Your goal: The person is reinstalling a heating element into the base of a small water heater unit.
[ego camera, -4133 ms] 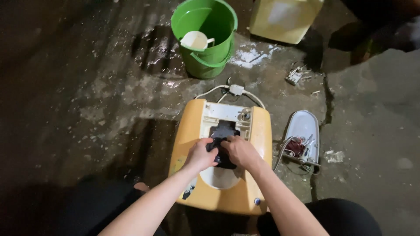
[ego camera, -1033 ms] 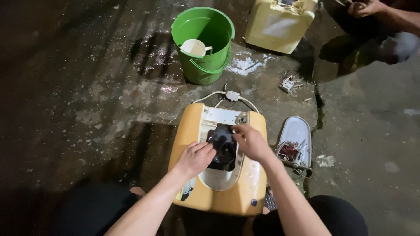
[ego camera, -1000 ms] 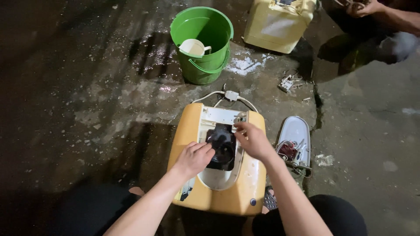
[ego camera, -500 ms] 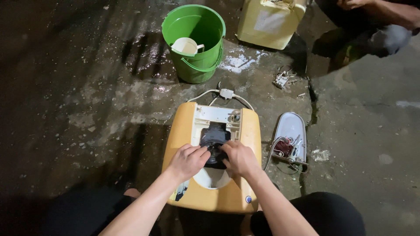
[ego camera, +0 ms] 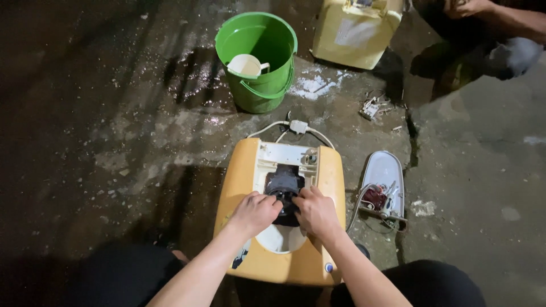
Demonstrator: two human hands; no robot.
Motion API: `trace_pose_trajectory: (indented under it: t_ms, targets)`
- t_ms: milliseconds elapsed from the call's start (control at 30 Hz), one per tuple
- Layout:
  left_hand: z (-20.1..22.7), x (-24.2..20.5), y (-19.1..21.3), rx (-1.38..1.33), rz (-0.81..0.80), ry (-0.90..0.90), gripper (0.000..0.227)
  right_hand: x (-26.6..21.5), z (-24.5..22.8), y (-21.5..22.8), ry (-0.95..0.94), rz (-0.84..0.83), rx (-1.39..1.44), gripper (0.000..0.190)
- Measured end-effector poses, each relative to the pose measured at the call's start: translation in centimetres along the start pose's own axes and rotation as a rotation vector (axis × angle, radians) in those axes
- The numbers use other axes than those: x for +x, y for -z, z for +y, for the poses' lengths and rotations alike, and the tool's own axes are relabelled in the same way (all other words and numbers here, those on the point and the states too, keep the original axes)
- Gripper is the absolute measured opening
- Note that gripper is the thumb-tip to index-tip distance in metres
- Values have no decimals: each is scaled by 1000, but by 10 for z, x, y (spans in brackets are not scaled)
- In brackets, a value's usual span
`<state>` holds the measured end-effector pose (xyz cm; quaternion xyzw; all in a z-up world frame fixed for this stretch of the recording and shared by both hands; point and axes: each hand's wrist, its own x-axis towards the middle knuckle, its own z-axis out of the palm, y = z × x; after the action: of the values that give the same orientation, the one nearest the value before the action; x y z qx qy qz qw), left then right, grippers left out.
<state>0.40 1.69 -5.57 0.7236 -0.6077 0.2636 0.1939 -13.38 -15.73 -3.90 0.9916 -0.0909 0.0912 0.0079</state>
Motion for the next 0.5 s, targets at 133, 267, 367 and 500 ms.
trace_pose_trajectory:
  t_ms: [133,267,367,500]
  targets:
    - [0,7,12,-64,-24,-6,12,3,6,4,-41,-91,-4,21]
    - [0,-4,-1,-67,-10,-20,15,13,12,12,-9,-245,22,25]
    - [4,-13,-5,-14,2,-32,15,13,9,21,36,-418,40,21]
    - [8,-8,-7,-4,31,-42,14,13,13,25,51,-467,36,25]
